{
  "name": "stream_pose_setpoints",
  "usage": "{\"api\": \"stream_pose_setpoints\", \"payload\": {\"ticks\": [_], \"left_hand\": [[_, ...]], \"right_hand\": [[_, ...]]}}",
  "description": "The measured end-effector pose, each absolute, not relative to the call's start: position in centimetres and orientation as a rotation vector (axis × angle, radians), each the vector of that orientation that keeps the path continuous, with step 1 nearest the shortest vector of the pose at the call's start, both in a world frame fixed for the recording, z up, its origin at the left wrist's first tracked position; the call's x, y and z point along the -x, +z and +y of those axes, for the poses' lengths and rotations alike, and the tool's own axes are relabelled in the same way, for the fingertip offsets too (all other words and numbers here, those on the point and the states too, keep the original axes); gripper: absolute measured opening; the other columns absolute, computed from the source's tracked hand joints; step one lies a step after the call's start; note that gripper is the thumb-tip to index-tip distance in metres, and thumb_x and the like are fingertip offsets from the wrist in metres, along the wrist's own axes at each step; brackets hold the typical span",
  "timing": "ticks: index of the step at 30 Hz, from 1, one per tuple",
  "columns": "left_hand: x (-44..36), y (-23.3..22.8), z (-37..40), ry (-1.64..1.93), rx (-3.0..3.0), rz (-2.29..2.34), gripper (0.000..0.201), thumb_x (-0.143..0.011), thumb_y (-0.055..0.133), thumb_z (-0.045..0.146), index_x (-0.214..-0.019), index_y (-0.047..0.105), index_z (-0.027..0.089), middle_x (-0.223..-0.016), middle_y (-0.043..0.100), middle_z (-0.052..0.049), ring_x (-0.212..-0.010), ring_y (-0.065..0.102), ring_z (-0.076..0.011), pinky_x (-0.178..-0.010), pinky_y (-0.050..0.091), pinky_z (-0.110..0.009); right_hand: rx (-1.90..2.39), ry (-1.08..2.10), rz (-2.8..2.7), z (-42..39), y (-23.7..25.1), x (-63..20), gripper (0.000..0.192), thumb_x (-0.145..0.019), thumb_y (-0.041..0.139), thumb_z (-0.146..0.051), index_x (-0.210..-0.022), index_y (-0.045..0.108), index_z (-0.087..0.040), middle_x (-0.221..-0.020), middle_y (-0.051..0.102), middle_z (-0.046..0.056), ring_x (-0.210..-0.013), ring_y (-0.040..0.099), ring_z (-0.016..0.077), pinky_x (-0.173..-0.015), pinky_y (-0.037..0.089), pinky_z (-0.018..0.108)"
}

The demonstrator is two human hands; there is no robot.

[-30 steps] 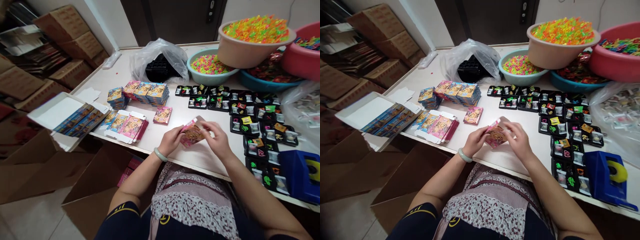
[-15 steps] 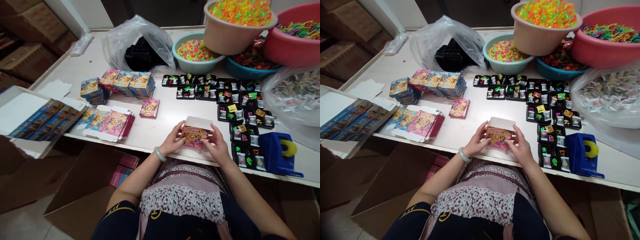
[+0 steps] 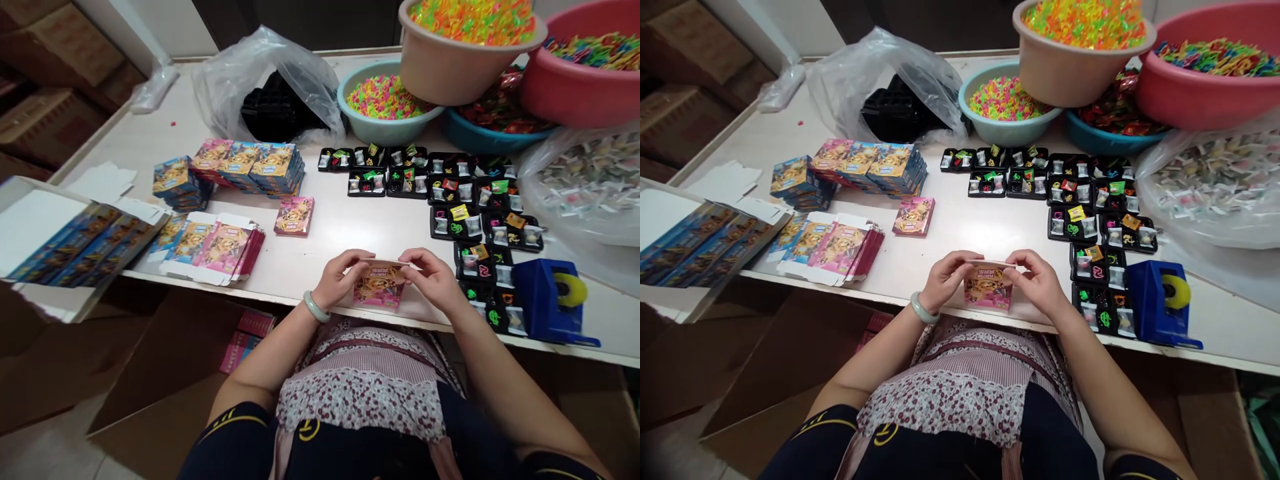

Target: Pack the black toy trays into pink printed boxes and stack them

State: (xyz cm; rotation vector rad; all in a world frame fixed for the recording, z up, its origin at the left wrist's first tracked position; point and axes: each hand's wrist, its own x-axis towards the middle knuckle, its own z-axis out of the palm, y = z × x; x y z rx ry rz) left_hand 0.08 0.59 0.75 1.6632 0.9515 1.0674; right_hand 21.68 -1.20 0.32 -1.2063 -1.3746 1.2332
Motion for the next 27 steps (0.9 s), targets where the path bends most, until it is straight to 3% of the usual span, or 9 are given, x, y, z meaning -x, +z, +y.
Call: {"api": "stream_pose_setpoints", "payload": {"ticks": [3, 6, 8, 14, 19, 23, 25, 27], "left_hand": [[-0.2, 1.2, 0.5, 1.081, -1.688, 0.951, 0.018, -0.086, 0.063, 0.033, -0.093, 0.063, 0.016, -0.093, 0.067, -0.006, -0.086, 0.063, -0.0149, -0.078, 0.052, -0.029], [-0.7, 1.5, 0.7, 1.121, -1.58, 1.061, 0.016, -0.085, 0.064, 0.032, -0.086, 0.061, 0.016, -0.08, 0.062, -0.002, -0.069, 0.057, -0.0106, -0.063, 0.048, -0.023], [-0.6, 1.5, 0.9, 1.129, -1.572, 1.042, 0.015, -0.086, 0.062, 0.03, -0.082, 0.06, 0.016, -0.076, 0.06, -0.001, -0.067, 0.055, -0.0097, -0.061, 0.047, -0.022], [1.2, 1.3, 0.9, 0.96, -1.807, 0.727, 0.012, -0.087, 0.062, 0.026, -0.095, 0.064, 0.017, -0.102, 0.066, -0.008, -0.097, 0.062, -0.0157, -0.08, 0.053, -0.029], [1.7, 1.0, 1.2, 0.899, -1.616, 0.865, 0.028, -0.083, 0.067, 0.032, -0.105, 0.06, 0.017, -0.102, 0.066, -0.008, -0.092, 0.063, -0.0154, -0.08, 0.054, -0.029], [1.1, 1.1, 1.8, 1.051, -1.56, 1.03, 0.026, -0.079, 0.072, 0.035, -0.096, 0.064, 0.017, -0.093, 0.067, -0.006, -0.086, 0.064, -0.0154, -0.076, 0.054, -0.027], [0.2, 0.9, 1.9, 1.225, -1.538, 1.107, 0.027, -0.076, 0.074, 0.035, -0.094, 0.065, 0.018, -0.09, 0.066, -0.004, -0.084, 0.063, -0.0148, -0.075, 0.054, -0.027], [-1.1, 0.6, 1.9, 1.291, -1.582, 1.119, 0.028, -0.073, 0.076, 0.032, -0.094, 0.065, 0.018, -0.09, 0.066, -0.003, -0.083, 0.063, -0.0145, -0.075, 0.054, -0.027]], "right_hand": [[1.255, 1.132, -1.497, -1.3, 1.0, -21.6, 0.019, -0.081, 0.065, -0.037, -0.087, 0.062, -0.02, -0.093, 0.061, 0.005, -0.088, 0.06, 0.0177, -0.065, 0.052, 0.028], [1.346, 1.123, -1.442, -1.2, 1.8, -21.0, 0.021, -0.082, 0.064, -0.039, -0.088, 0.062, -0.02, -0.086, 0.062, 0.003, -0.074, 0.06, 0.0154, -0.059, 0.052, 0.027], [1.356, 1.128, -1.453, -1.4, 2.2, -20.8, 0.02, -0.085, 0.061, -0.04, -0.087, 0.063, -0.02, -0.083, 0.062, 0.003, -0.069, 0.06, 0.0147, -0.056, 0.052, 0.027], [1.18, 0.825, -1.784, -3.2, 1.9, -21.6, 0.015, -0.089, 0.058, -0.031, -0.1, 0.065, -0.024, -0.102, 0.063, 0.006, -0.095, 0.061, 0.0191, -0.069, 0.057, 0.031], [1.155, 0.673, -1.836, -3.6, 0.9, -20.7, 0.018, -0.092, 0.052, -0.027, -0.104, 0.065, -0.025, -0.106, 0.063, 0.008, -0.101, 0.061, 0.0202, -0.087, 0.055, 0.04], [1.208, 0.765, -1.782, -4.5, 1.3, -23.2, 0.044, -0.089, 0.057, -0.032, -0.132, 0.049, -0.027, -0.135, 0.052, 0.011, -0.122, 0.052, 0.0234, -0.089, 0.054, 0.04], [1.399, 0.67, -1.681, -6.1, 1.5, -26.8, 0.042, -0.089, 0.057, -0.035, -0.129, 0.053, -0.026, -0.131, 0.055, 0.011, -0.114, 0.056, 0.0232, -0.087, 0.053, 0.039], [1.686, 0.44, -1.542, -8.4, 1.5, -31.3, 0.029, -0.09, 0.054, -0.035, -0.114, 0.063, -0.024, -0.112, 0.062, 0.009, -0.096, 0.061, 0.0213, -0.082, 0.053, 0.038]]}}
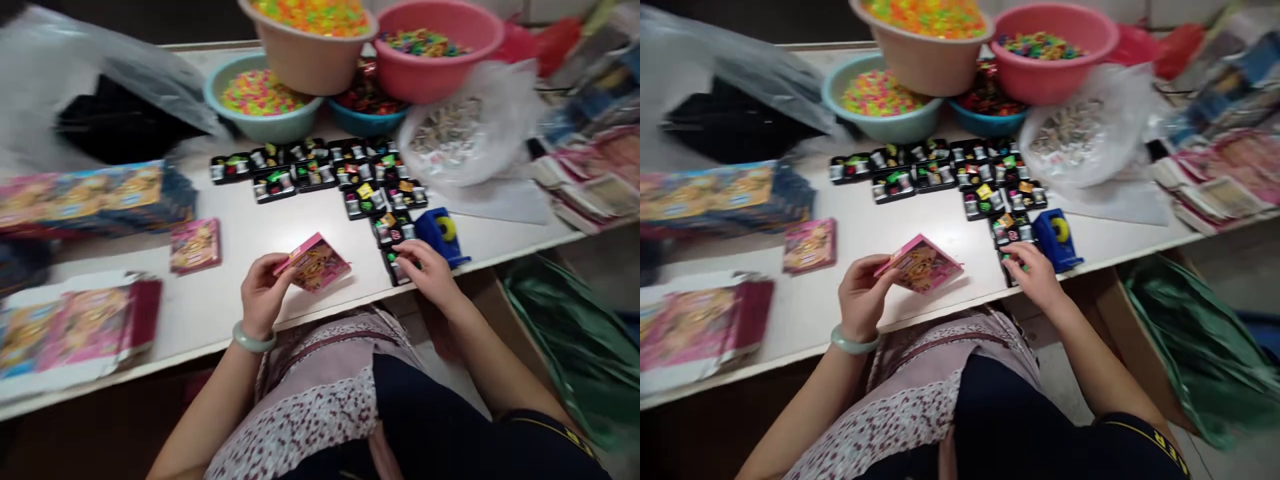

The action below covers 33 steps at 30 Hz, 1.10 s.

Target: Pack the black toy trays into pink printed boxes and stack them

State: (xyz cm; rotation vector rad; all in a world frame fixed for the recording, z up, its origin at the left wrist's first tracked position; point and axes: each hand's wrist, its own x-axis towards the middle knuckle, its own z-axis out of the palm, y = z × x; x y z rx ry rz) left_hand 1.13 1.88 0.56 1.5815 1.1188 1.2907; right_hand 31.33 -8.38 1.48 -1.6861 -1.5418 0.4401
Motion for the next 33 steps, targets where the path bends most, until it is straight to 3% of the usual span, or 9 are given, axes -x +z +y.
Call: {"api": "stream_pose_setpoints", "payload": {"ticks": [5, 8, 13, 17, 21, 24, 28, 30, 33], "left_hand": [[-3.9, 0.3, 1.5, 1.272, -1.709, 1.128, 0.022, -0.075, 0.074, 0.029, -0.092, 0.066, 0.017, -0.087, 0.066, -0.002, -0.078, 0.062, -0.0129, -0.068, 0.052, -0.025], [-4.6, 0.9, 1.5, 1.207, -1.743, 1.123, 0.024, -0.075, 0.073, 0.03, -0.095, 0.066, 0.018, -0.09, 0.067, -0.003, -0.08, 0.063, -0.0135, -0.07, 0.054, -0.026], [-4.8, 1.4, 1.3, 1.175, -1.78, 1.142, 0.024, -0.076, 0.072, 0.031, -0.095, 0.065, 0.019, -0.092, 0.068, -0.003, -0.083, 0.064, -0.0144, -0.074, 0.056, -0.028], [-5.0, 1.4, 1.1, 1.161, -1.797, 1.109, 0.025, -0.076, 0.072, 0.03, -0.097, 0.065, 0.019, -0.095, 0.069, -0.003, -0.085, 0.066, -0.0151, -0.076, 0.057, -0.029], [-5.0, 1.5, 1.1, 1.112, -1.819, 1.046, 0.024, -0.077, 0.071, 0.028, -0.098, 0.064, 0.019, -0.096, 0.068, -0.003, -0.087, 0.065, -0.0148, -0.079, 0.057, -0.03], [-5.0, 1.6, 1.0, 1.049, -1.883, 1.005, 0.022, -0.079, 0.069, 0.025, -0.098, 0.062, 0.019, -0.094, 0.065, -0.003, -0.086, 0.063, -0.0139, -0.075, 0.055, -0.027], [-5.4, 2.6, 0.7, 1.02, -2.051, 0.888, 0.018, -0.081, 0.064, 0.019, -0.098, 0.058, 0.019, -0.088, 0.059, -0.001, -0.072, 0.056, -0.0101, -0.062, 0.05, -0.022], [-5.5, 3.4, 0.5, 0.976, -2.19, 0.801, 0.031, -0.082, 0.06, 0.016, -0.112, 0.055, 0.02, -0.091, 0.057, -0.003, -0.073, 0.054, -0.0107, -0.063, 0.049, -0.023], [-5.5, 4.6, 0.3, 0.826, -2.46, 0.691, 0.059, -0.084, 0.051, 0.014, -0.14, 0.036, 0.024, -0.095, 0.054, -0.004, -0.073, 0.052, -0.0123, -0.063, 0.047, -0.025]], "right_hand": [[2.337, -0.046, -1.284, -13.4, 1.1, -40.5, 0.032, -0.086, 0.055, -0.041, -0.099, 0.071, -0.016, -0.099, 0.058, 0.013, -0.079, 0.058, 0.0227, -0.079, 0.05, 0.043], [2.332, 0.101, -1.217, -14.0, 0.1, -42.5, 0.032, -0.082, 0.059, -0.047, -0.088, 0.073, -0.019, -0.093, 0.058, 0.009, -0.075, 0.056, 0.0201, -0.078, 0.05, 0.042], [1.899, 0.444, -0.748, -14.7, -2.2, -42.1, 0.038, -0.076, 0.064, -0.056, -0.083, 0.067, -0.018, -0.09, 0.059, 0.004, -0.074, 0.058, 0.0167, -0.069, 0.055, 0.036], [1.989, 0.237, -0.872, -15.7, -2.9, -41.7, 0.031, -0.077, 0.063, -0.05, -0.076, 0.067, -0.019, -0.089, 0.06, 0.006, -0.084, 0.059, 0.0199, -0.08, 0.052, 0.039], [2.172, 0.2, -1.036, -16.3, -2.2, -42.2, 0.03, -0.079, 0.058, -0.047, -0.069, 0.066, -0.02, -0.08, 0.063, 0.008, -0.081, 0.059, 0.0225, -0.083, 0.05, 0.042], [2.186, 0.408, -1.022, -16.5, -0.7, -40.6, 0.031, -0.078, 0.059, -0.048, -0.071, 0.069, -0.02, -0.076, 0.066, 0.008, -0.074, 0.061, 0.0224, -0.077, 0.051, 0.042], [1.719, 0.938, -0.975, -13.7, 2.9, -33.9, 0.029, -0.077, 0.067, -0.047, -0.087, 0.075, -0.021, -0.076, 0.071, 0.004, -0.061, 0.062, 0.0159, -0.064, 0.055, 0.033], [1.481, 1.105, -1.014, -11.2, 4.6, -30.0, 0.026, -0.075, 0.071, -0.043, -0.089, 0.076, -0.022, -0.076, 0.071, 0.003, -0.061, 0.063, 0.0145, -0.065, 0.056, 0.032], [1.268, 1.293, -1.011, -7.3, 5.5, -25.6, 0.035, -0.074, 0.071, -0.043, -0.101, 0.074, -0.022, -0.074, 0.07, 0.001, -0.059, 0.061, 0.0125, -0.064, 0.056, 0.032]]}}
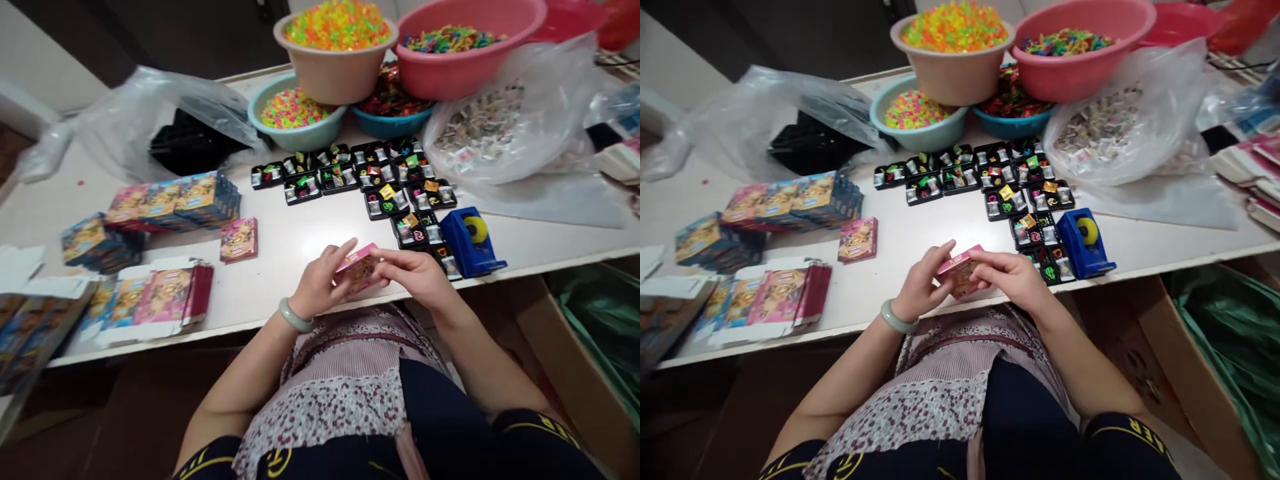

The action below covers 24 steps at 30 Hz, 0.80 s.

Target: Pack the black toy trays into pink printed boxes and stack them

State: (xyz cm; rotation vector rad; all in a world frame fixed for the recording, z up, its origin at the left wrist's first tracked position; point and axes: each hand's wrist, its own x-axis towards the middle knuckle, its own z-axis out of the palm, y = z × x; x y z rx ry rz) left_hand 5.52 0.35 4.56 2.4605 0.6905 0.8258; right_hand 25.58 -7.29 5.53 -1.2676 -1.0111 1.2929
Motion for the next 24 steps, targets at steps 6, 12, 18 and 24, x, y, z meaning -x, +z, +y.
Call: {"api": "stream_pose_setpoints", "payload": {"ticks": [6, 12, 18, 24], "left_hand": [[-5.2, 4.3, 0.8, 0.68, -2.687, 0.627, 0.053, -0.089, 0.04, 0.017, -0.142, 0.038, 0.023, -0.093, 0.051, -0.006, -0.071, 0.051, -0.0139, -0.059, 0.047, -0.026], [-3.6, 4.3, 2.9, 0.963, -2.204, 0.714, 0.029, -0.088, 0.051, 0.014, -0.115, 0.058, 0.019, -0.095, 0.06, -0.006, -0.083, 0.059, -0.0133, -0.07, 0.051, -0.025], [5.1, 4.4, 6.4, 0.717, -2.29, 0.702, 0.027, -0.086, 0.053, 0.011, -0.109, 0.063, 0.02, -0.107, 0.062, -0.009, -0.106, 0.057, -0.0188, -0.094, 0.05, -0.037], [12.8, 1.2, 6.0, 0.417, -2.595, 1.143, 0.049, -0.078, 0.042, -0.004, -0.115, 0.062, 0.022, -0.133, 0.054, -0.009, -0.133, 0.037, -0.0265, -0.108, 0.035, -0.057]], "right_hand": [[1.413, 1.26, -1.163, -3.7, 3.5, -23.4, 0.065, -0.079, 0.063, -0.04, -0.137, 0.048, -0.016, -0.062, 0.061, -0.005, -0.052, 0.056, 0.0123, -0.059, 0.05, 0.029], [1.746, 0.73, -1.749, -3.0, 2.1, -25.3, 0.035, -0.081, 0.065, -0.045, -0.106, 0.068, -0.02, -0.072, 0.063, 0.002, -0.064, 0.059, 0.0182, -0.061, 0.046, 0.03], [1.138, 0.69, -2.164, -0.8, 0.0, -22.1, 0.022, -0.088, 0.058, -0.026, -0.109, 0.064, -0.021, -0.104, 0.065, 0.01, -0.097, 0.061, 0.0232, -0.081, 0.052, 0.039], [1.003, 0.858, -2.339, 6.8, -1.5, -18.7, 0.022, -0.091, 0.054, -0.024, -0.111, 0.064, -0.02, -0.109, 0.068, 0.008, -0.097, 0.063, 0.0197, -0.081, 0.052, 0.034]]}}
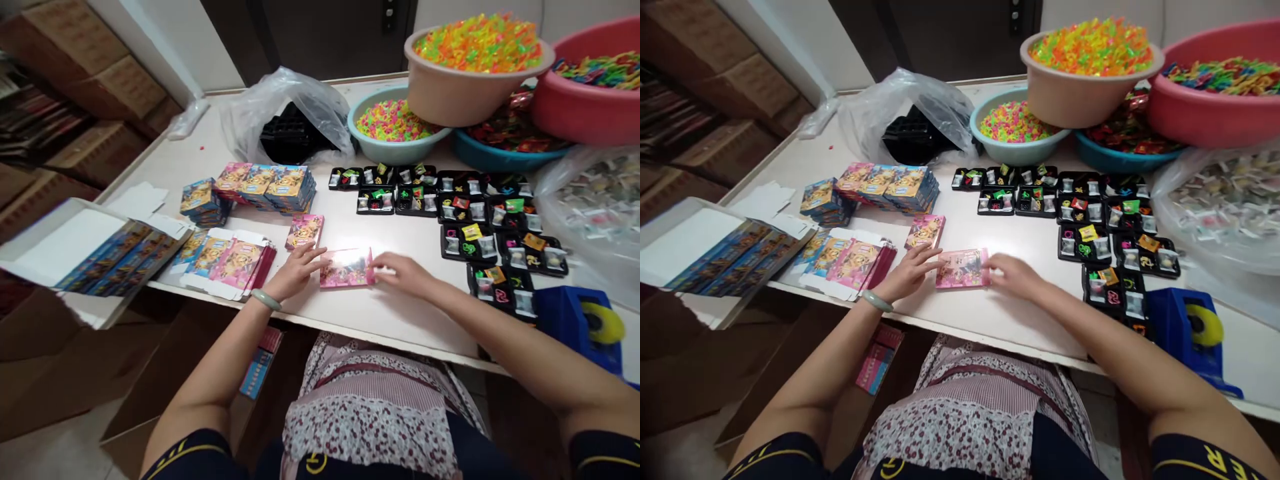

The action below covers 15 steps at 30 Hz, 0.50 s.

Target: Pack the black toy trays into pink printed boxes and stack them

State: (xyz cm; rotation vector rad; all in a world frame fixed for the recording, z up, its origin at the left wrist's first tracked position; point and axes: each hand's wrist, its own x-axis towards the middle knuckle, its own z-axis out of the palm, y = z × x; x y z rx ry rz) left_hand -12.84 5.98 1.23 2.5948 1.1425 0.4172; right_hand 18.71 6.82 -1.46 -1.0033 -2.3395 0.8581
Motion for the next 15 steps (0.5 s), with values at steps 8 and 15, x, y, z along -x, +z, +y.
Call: {"api": "stream_pose_setpoints", "payload": {"ticks": [8, 15], "left_hand": [[3.0, -0.6, 3.7, 0.289, -2.546, 1.348, 0.053, -0.085, 0.061, 0.039, -0.132, 0.048, 0.018, -0.138, 0.047, -0.017, -0.13, 0.038, -0.0356, -0.105, 0.036, -0.055], [6.3, -0.9, 3.2, 0.167, -2.55, 1.254, 0.037, -0.094, 0.047, 0.035, -0.128, 0.052, 0.02, -0.141, 0.048, -0.012, -0.13, 0.04, -0.0331, -0.108, 0.034, -0.055]], "right_hand": [[1.466, 0.069, -2.665, 21.1, -2.4, -16.6, 0.023, -0.089, 0.052, -0.017, -0.108, 0.065, -0.014, -0.113, 0.066, 0.012, -0.108, 0.051, 0.0285, -0.086, 0.04, 0.038], [1.382, 0.1, -2.651, 18.4, -4.1, -15.9, 0.028, -0.091, 0.045, -0.018, -0.112, 0.064, -0.016, -0.115, 0.065, 0.012, -0.104, 0.049, 0.0271, -0.081, 0.037, 0.036]]}}
